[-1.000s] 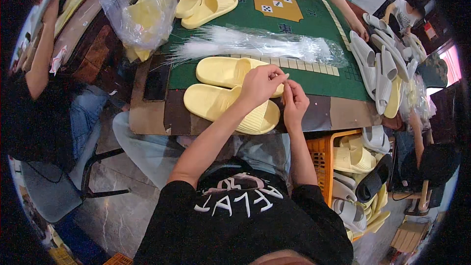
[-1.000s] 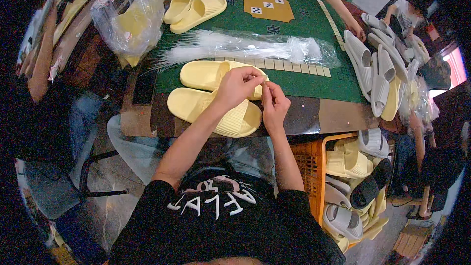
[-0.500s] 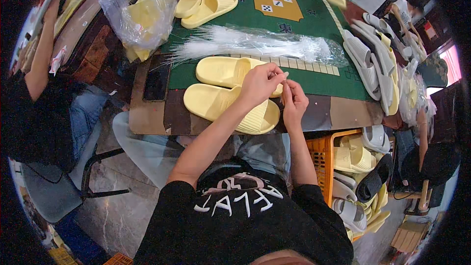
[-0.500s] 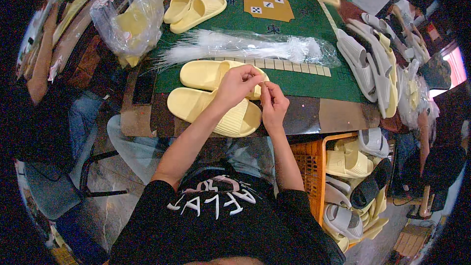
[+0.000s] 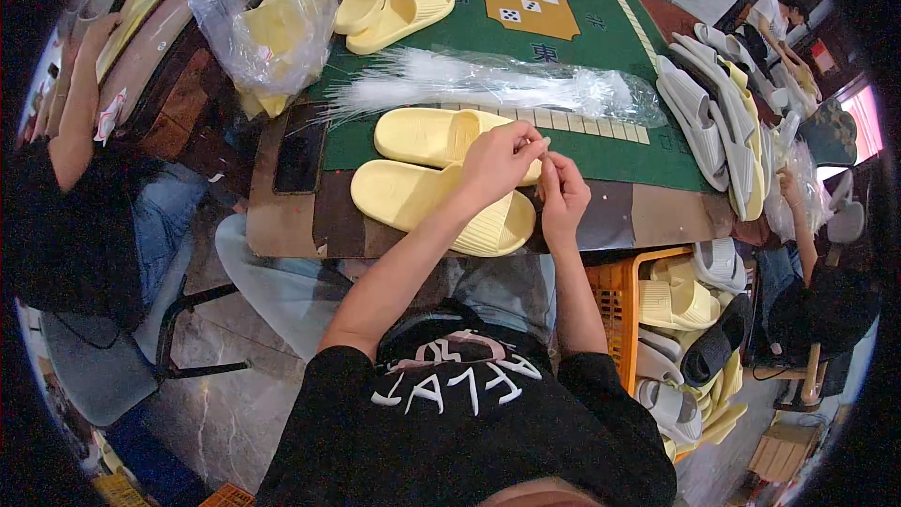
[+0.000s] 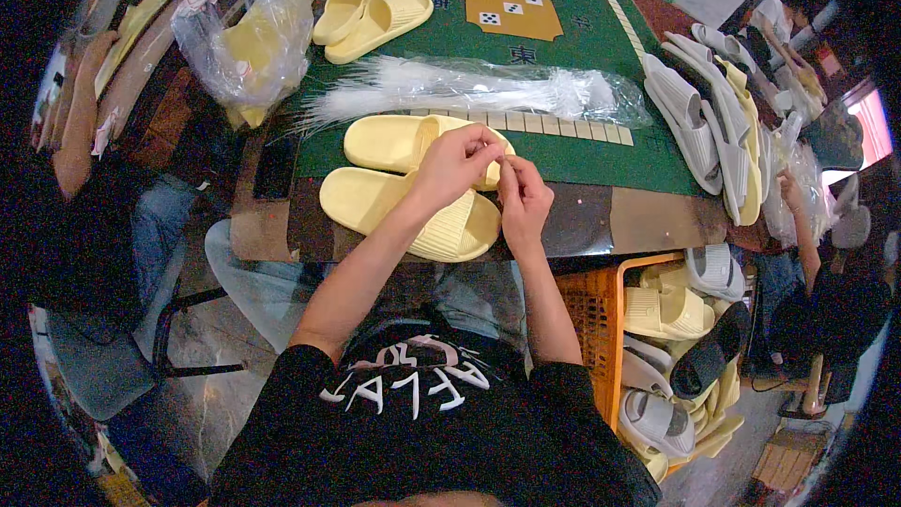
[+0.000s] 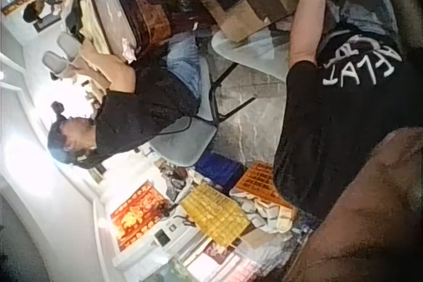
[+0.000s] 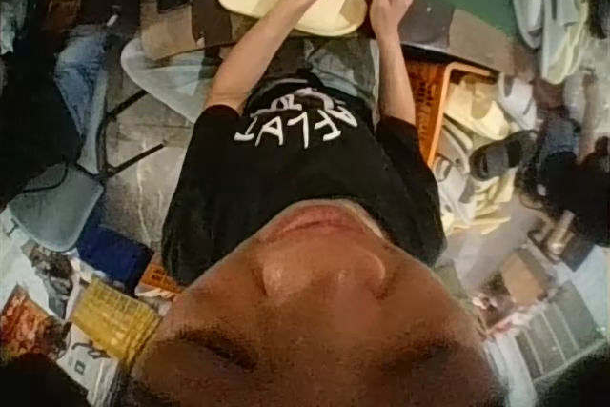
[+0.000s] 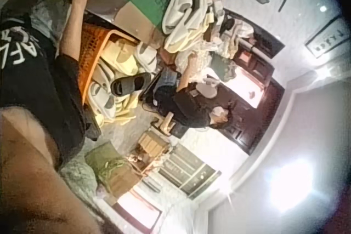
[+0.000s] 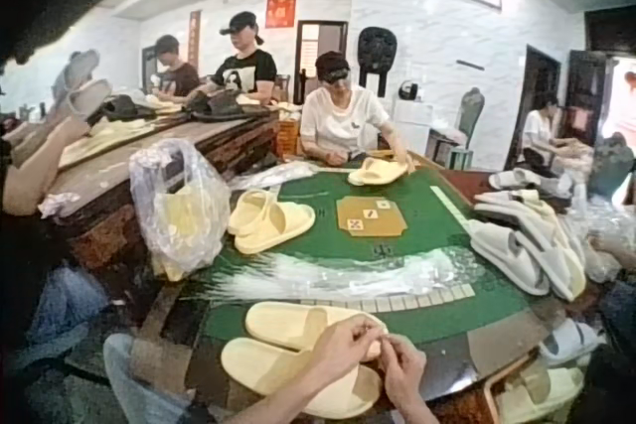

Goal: The person pairs slippers and secures them together by threading plastic fasteners through the slippers by hand.

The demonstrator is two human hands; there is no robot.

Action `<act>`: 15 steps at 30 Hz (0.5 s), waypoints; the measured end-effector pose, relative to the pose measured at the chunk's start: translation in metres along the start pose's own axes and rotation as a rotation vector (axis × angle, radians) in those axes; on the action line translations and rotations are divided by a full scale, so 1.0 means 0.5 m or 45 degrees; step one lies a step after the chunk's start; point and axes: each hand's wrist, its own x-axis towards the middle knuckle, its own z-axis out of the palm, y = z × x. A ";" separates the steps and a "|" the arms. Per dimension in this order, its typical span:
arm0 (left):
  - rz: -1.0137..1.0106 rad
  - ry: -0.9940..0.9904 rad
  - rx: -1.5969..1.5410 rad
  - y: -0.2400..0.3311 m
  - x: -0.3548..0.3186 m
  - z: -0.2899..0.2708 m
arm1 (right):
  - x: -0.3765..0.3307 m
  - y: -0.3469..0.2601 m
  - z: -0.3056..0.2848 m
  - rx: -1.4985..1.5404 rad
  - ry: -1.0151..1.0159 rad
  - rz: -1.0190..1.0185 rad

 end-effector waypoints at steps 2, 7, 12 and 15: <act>-0.064 -0.025 0.216 0.017 -0.003 -0.006 | 0.002 -0.005 0.002 0.016 0.005 0.036; 0.038 0.038 0.313 0.030 -0.016 -0.001 | 0.004 0.003 0.000 0.033 -0.011 0.089; 0.075 -0.044 0.463 0.049 -0.031 0.001 | 0.007 0.007 -0.011 0.259 -0.072 0.179; 0.215 -0.096 0.779 0.044 -0.047 0.005 | 0.013 0.015 -0.018 0.287 -0.090 0.231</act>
